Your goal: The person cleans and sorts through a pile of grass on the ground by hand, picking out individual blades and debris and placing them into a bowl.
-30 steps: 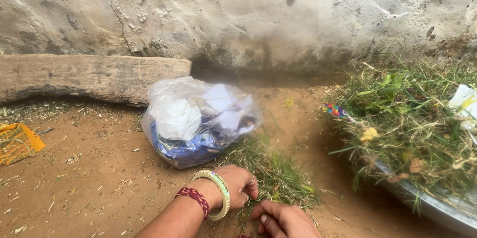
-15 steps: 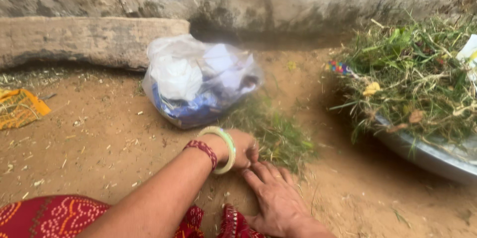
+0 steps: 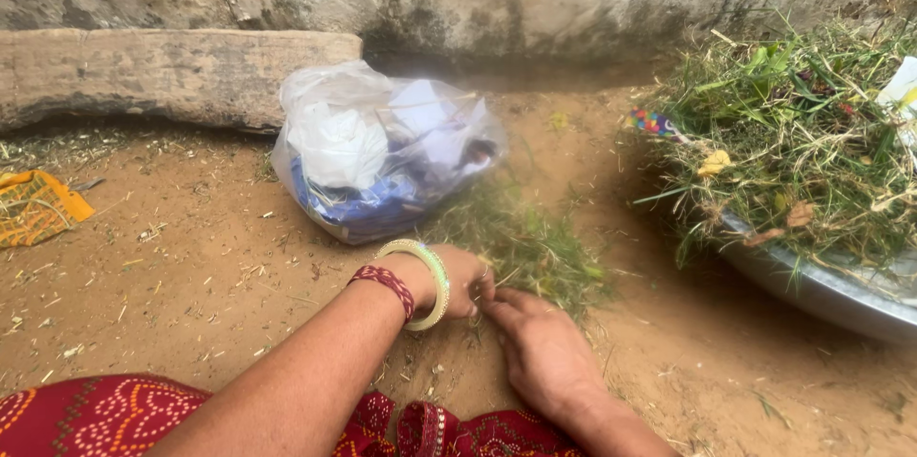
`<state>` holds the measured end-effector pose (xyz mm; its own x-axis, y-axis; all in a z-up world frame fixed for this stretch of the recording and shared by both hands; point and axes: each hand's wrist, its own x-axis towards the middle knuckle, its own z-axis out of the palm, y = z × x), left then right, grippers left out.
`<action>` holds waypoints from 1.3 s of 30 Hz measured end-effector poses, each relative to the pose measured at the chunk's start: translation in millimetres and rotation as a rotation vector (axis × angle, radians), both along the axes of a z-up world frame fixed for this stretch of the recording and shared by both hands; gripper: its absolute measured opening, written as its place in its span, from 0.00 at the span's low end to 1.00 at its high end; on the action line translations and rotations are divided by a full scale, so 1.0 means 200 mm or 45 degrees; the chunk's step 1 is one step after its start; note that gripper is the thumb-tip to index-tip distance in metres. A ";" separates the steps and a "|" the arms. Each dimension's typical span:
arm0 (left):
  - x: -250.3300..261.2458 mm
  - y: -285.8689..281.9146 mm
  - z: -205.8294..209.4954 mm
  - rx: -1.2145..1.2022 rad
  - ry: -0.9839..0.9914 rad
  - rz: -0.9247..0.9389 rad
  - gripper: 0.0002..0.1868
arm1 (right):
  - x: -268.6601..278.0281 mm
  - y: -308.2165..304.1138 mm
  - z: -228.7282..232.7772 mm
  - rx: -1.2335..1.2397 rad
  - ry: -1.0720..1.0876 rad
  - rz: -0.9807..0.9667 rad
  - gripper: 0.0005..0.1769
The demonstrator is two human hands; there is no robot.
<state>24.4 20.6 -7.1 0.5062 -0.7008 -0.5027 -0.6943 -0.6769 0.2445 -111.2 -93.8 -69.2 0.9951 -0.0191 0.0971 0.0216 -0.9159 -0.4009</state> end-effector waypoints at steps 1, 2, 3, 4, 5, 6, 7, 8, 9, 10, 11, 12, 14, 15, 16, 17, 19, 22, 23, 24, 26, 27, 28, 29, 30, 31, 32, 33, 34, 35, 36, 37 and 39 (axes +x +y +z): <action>0.01 0.00 0.00 -0.005 -0.024 -0.014 0.23 | 0.00 -0.02 0.02 0.049 0.003 -0.041 0.20; 0.02 0.00 -0.01 -0.009 -0.048 -0.028 0.22 | 0.00 -0.03 0.05 0.098 0.007 -0.082 0.16; 0.02 0.00 -0.02 0.003 -0.032 -0.018 0.18 | 0.00 -0.03 0.06 0.160 0.120 -0.105 0.16; 0.02 -0.01 -0.04 0.015 -0.017 -0.009 0.15 | 0.01 -0.02 0.07 0.222 0.233 -0.127 0.16; 0.03 -0.01 -0.05 0.027 -0.008 0.000 0.13 | 0.02 -0.01 0.08 0.283 0.340 -0.148 0.16; 0.04 -0.01 -0.07 0.126 0.137 0.050 0.14 | 0.02 0.00 0.08 0.315 0.416 -0.076 0.15; 0.04 -0.01 -0.09 0.222 0.282 0.099 0.14 | 0.02 0.01 0.07 0.344 0.490 -0.005 0.14; 0.04 -0.01 -0.11 0.317 0.426 0.147 0.15 | 0.02 0.02 0.05 0.373 0.562 0.067 0.13; 0.03 -0.01 -0.13 0.281 0.366 0.078 0.13 | 0.02 0.01 0.03 0.406 0.403 0.081 0.14; 0.03 0.00 -0.15 0.245 0.306 0.010 0.12 | 0.01 0.00 0.01 0.438 0.244 0.097 0.16; 0.04 0.00 -0.16 0.206 0.238 -0.055 0.11 | 0.02 -0.02 -0.01 0.463 0.079 0.121 0.18; 0.04 0.01 -0.17 0.032 0.174 -0.058 0.13 | 0.02 -0.04 -0.03 0.461 -0.032 0.094 0.20; 0.07 0.03 -0.15 -0.315 0.031 -0.076 0.20 | 0.06 -0.12 -0.06 0.451 -0.266 0.048 0.24; 0.07 0.02 -0.13 -0.408 0.003 -0.011 0.18 | 0.08 -0.17 -0.08 0.542 -0.228 -0.049 0.25; 0.06 0.02 -0.12 -0.502 -0.025 0.053 0.16 | 0.09 -0.22 -0.09 0.633 -0.188 -0.143 0.25; 0.06 0.01 -0.09 -0.602 -0.056 0.116 0.14 | 0.12 -0.28 -0.09 0.721 -0.150 -0.232 0.26; 0.05 0.00 -0.04 -0.732 -0.096 0.140 0.11 | 0.18 -0.41 -0.10 0.870 -0.153 -0.336 0.21; 0.03 -0.02 0.04 -0.868 -0.134 0.192 0.09 | 0.22 -0.57 -0.12 0.802 -0.205 -0.473 0.18; 0.02 -0.03 0.06 -0.902 -0.140 0.212 0.09 | 0.23 -0.62 -0.12 0.732 -0.230 -0.519 0.18; 0.02 -0.03 0.09 -0.943 -0.158 0.224 0.09 | 0.24 -0.66 -0.12 0.701 -0.165 -0.537 0.19; 0.02 -0.03 0.12 -1.017 -0.183 0.249 0.09 | 0.26 -0.70 -0.13 0.643 -0.024 -0.580 0.21; 0.02 -0.04 0.14 -0.985 -0.174 0.279 0.09 | 0.26 -0.70 -0.14 0.575 0.027 -0.597 0.21; 0.02 -0.04 0.15 -0.954 -0.166 0.308 0.09 | 0.27 -0.70 -0.14 0.507 0.078 -0.613 0.21; 0.02 -0.04 0.16 -0.922 -0.155 0.338 0.09 | 0.27 -0.69 -0.15 0.439 0.131 -0.630 0.21; 0.02 -0.04 0.17 -0.935 -0.171 0.320 0.09 | 0.28 -0.68 -0.15 0.363 0.195 -0.576 0.24; 0.02 -0.04 0.17 -0.946 -0.186 0.303 0.08 | 0.30 -0.68 -0.15 0.287 0.261 -0.521 0.28; 0.01 -0.03 0.18 -0.957 -0.200 0.286 0.08 | 0.31 -0.67 -0.16 0.211 0.327 -0.465 0.32; 0.00 -0.03 0.17 -0.924 -0.177 0.313 0.08 | 0.31 -0.65 -0.18 0.154 0.158 -0.365 0.38; 0.00 -0.03 0.17 -0.890 -0.153 0.339 0.08 | 0.31 -0.62 -0.20 0.096 -0.008 -0.260 0.45; 0.00 -0.03 0.18 -0.857 -0.133 0.364 0.09 | 0.33 -0.60 -0.21 0.053 -0.029 -0.215 0.46; 0.00 -0.03 0.17 -0.859 -0.143 0.352 0.09 | 0.34 -0.58 -0.23 0.010 -0.052 -0.171 0.48; 0.00 -0.03 0.17 -0.861 -0.154 0.339 0.09 | 0.35 -0.56 -0.24 -0.015 0.073 -0.193 0.44; -0.01 -0.03 0.15 -0.872 -0.181 0.304 0.09 | 0.33 -0.52 -0.25 -0.033 0.252 -0.279 0.35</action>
<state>22.9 15.5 23.7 0.7118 -0.6967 0.0899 -0.6038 -0.5414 0.5850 -44.9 -198.0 -118.4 0.9673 -0.2353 -0.0952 -0.2538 -0.9001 -0.3542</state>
